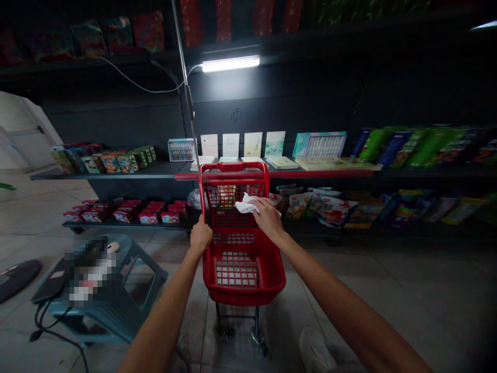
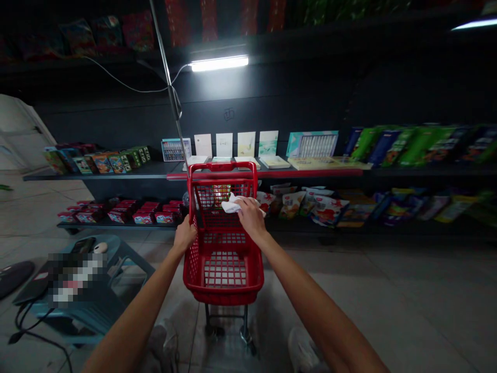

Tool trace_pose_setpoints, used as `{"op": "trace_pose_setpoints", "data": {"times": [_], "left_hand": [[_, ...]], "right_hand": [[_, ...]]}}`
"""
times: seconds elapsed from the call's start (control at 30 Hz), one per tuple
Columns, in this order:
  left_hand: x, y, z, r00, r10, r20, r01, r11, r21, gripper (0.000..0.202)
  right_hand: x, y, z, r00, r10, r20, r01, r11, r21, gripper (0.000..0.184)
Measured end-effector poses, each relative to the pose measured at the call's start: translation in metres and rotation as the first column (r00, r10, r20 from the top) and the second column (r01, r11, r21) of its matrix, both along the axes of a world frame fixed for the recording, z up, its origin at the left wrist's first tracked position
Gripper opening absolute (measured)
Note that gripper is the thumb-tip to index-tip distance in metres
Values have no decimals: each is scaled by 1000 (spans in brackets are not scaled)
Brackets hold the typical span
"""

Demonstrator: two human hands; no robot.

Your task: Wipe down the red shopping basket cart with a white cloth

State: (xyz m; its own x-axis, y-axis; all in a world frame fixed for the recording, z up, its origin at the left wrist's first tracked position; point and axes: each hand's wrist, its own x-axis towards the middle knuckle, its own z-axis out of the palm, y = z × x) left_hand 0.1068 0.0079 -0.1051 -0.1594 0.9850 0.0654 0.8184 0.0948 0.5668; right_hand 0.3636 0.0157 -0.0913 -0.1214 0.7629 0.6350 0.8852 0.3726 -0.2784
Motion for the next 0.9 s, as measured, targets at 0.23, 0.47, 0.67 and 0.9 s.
{"op": "trace_pose_setpoints", "data": {"times": [0.23,0.47,0.67,0.9], "left_hand": [[-4,3,-5,1000,6,19,-7,1000,16,54],[-2,5,-9,1000,-23,9,23,1000,18,54],[-3,5,-6,999,23,-22,-23,1000,-18,54],[-5,0,4,999,32,20,-31,997,-65,51]], "right_hand": [[-64,89,7,993,13,-114,-13,1000,4,41],[-116,176,39,986,54,-157,-34,991,127,41],[-146,196,25,991,123,56,-122,992,-18,41],[-58,177,8,999,0,35,-1,999,37,43]]}}
